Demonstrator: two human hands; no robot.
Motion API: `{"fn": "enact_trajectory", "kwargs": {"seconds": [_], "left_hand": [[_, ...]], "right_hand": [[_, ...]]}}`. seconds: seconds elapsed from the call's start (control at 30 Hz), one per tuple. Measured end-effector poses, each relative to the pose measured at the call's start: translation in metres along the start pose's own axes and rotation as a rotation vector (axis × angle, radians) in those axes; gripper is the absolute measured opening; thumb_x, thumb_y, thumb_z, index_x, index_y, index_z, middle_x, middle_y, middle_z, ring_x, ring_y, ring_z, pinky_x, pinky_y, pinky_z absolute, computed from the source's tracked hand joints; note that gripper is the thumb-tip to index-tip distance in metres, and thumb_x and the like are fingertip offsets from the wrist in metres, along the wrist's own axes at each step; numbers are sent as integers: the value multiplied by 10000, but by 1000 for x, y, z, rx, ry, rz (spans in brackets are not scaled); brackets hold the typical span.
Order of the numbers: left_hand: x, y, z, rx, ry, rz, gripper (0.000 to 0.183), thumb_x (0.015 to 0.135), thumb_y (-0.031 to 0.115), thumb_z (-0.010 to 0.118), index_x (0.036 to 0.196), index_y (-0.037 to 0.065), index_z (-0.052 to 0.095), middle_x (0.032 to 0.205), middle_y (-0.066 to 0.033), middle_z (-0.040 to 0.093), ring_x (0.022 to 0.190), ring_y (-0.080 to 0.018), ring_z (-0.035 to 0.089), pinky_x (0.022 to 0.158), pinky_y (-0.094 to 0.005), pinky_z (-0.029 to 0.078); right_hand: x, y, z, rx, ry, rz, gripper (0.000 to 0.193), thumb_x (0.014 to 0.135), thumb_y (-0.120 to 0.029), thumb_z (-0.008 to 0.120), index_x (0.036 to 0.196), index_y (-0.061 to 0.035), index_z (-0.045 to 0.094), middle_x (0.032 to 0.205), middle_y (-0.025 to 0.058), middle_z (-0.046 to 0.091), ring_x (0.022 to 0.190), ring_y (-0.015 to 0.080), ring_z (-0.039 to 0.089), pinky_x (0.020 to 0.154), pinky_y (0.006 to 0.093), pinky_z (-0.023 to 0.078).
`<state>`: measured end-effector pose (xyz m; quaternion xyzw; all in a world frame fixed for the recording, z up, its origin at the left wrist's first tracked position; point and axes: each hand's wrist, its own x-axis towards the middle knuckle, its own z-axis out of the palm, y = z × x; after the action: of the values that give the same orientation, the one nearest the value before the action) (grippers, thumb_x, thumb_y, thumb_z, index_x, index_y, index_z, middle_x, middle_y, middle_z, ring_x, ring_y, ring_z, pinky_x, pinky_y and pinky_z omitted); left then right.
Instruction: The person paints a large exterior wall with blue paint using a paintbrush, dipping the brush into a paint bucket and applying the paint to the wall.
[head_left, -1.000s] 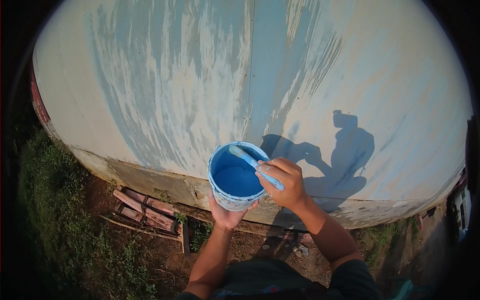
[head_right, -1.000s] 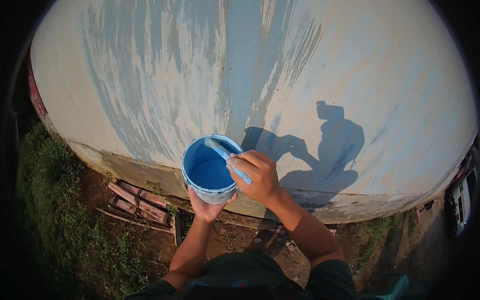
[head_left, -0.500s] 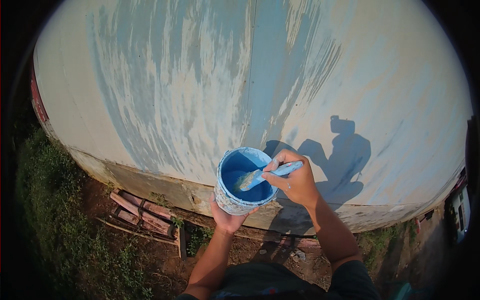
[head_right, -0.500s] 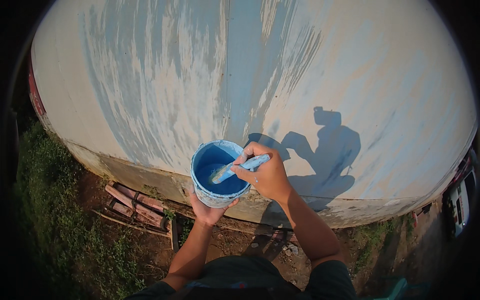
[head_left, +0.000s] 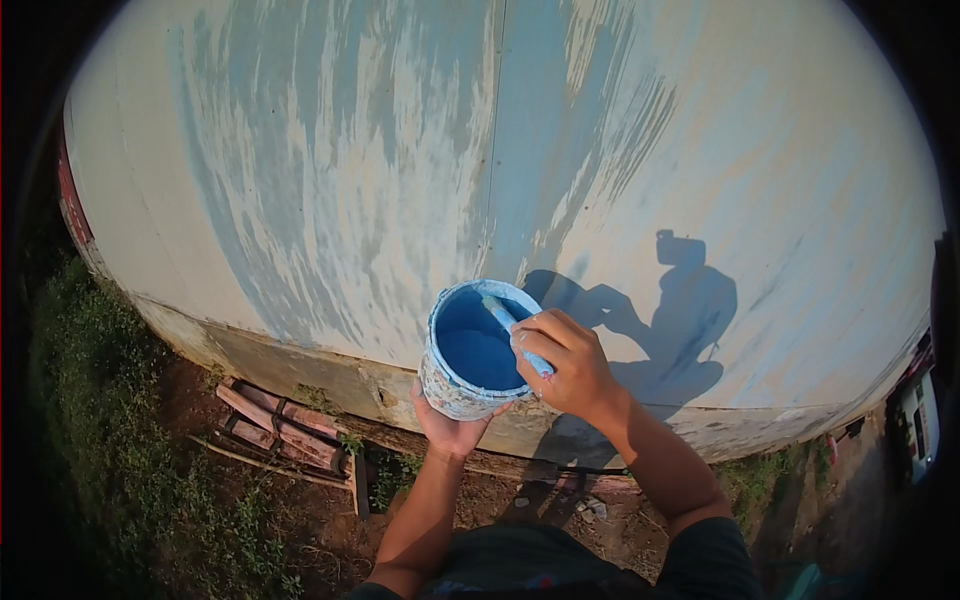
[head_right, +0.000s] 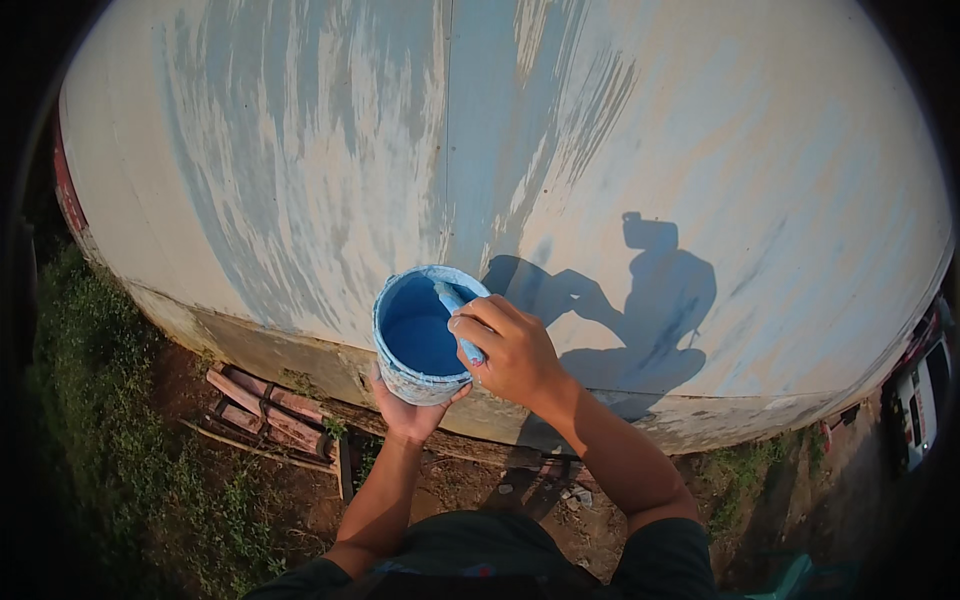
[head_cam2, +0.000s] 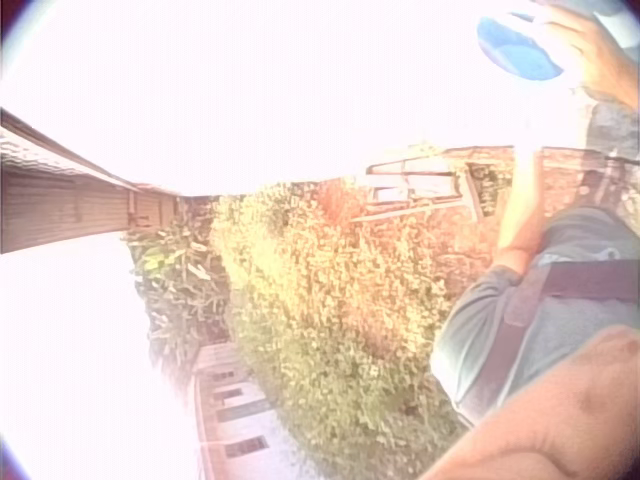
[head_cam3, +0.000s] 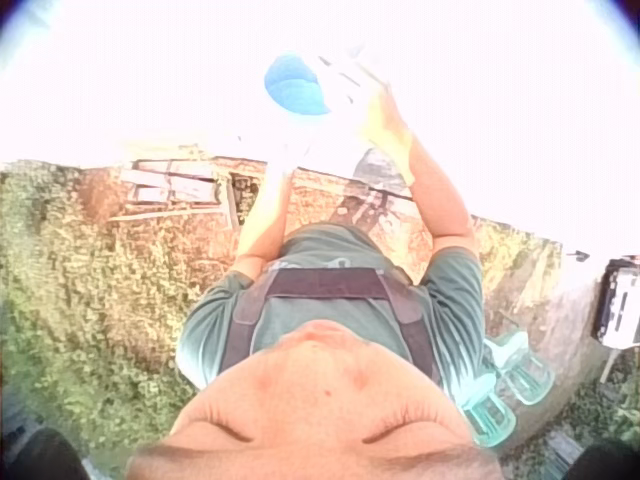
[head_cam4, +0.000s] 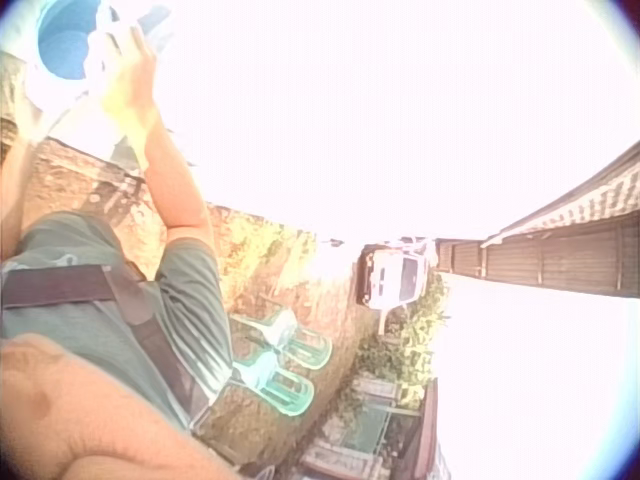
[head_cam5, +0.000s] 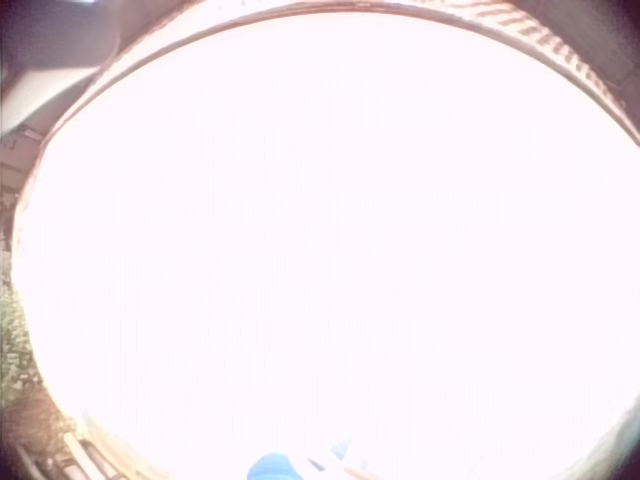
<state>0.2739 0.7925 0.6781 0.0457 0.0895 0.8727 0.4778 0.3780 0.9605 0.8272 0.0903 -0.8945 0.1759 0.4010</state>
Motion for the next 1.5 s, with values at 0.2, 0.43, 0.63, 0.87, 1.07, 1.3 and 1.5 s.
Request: {"fn": "enact_trajectory", "kwargs": {"seconds": [0.2, 0.43, 0.63, 0.87, 1.07, 1.3, 1.5], "left_hand": [[1, 5, 4, -12, -51, 29, 846, 1019, 720, 366, 1653, 163, 429, 1658, -183, 482, 1438, -447, 555, 1020, -714, 551], [12, -1, 19, -81, 26, -29, 856, 971, 745, 418, 1602, 169, 470, 1626, -171, 494, 1385, -431, 543, 946, -676, 501], [29, -6, 49, -47, -66, -110, 901, 966, 775, 432, 1648, 185, 427, 1669, -171, 449, 1432, -454, 518, 1041, -717, 468], [53, -33, 112, 4, -212, -207, 925, 981, 800, 354, 1696, 214, 336, 1721, -169, 370, 1508, -453, 439, 1119, -740, 409], [70, -51, 170, -50, -244, -304, 888, 999, 772, 330, 1692, 218, 360, 1726, -185, 347, 1508, -480, 403, 1142, -725, 392], [103, -55, 227, -34, -379, -275, 891, 1008, 752, 307, 1701, 194, 344, 1702, -234, 350, 1493, -517, 392, 1155, -692, 406], [137, -41, 263, 38, -381, -170, 872, 1015, 734, 265, 1699, 200, 350, 1695, -245, 354, 1486, -496, 409, 1138, -703, 421]], "right_hand": [[5, -4, 4, -21, 53, -23, 216, 787, 45, 820, 958, -32, 713, 1019, 89, 717, 860, 294, 718, 704, 394, 608], [29, 4, -41, 118, -115, 123, 260, 898, -12, 810, 1155, -23, 770, 1124, 162, 767, 903, 341, 760, 772, 405, 622], [61, 3, -117, 274, -242, 213, 242, 953, -103, 812, 1181, -26, 784, 1051, 212, 792, 824, 304, 746, 740, 386, 571], [114, -1, -197, 253, -348, 437, 244, 913, -202, 874, 1043, -14, 790, 987, 129, 810, 901, 196, 753, 822, 355, 582], [136, -8, -252, 266, -224, 344, 286, 898, -217, 887, 1059, -2, 789, 987, 151, 811, 926, 234, 763, 859, 381, 577], [159, 19, -279, -273, 86, -273, 260, 902, -120, 871, 1130, -21, 793, 1008, 158, 802, 864, 281, 775, 773, 401, 614], [255, 71, -293, -474, 286, -520, 230, 913, -66, 836, 1140, -77, 800, 1013, 106, 808, 845, 303, 769, 759, 392, 622]]}}
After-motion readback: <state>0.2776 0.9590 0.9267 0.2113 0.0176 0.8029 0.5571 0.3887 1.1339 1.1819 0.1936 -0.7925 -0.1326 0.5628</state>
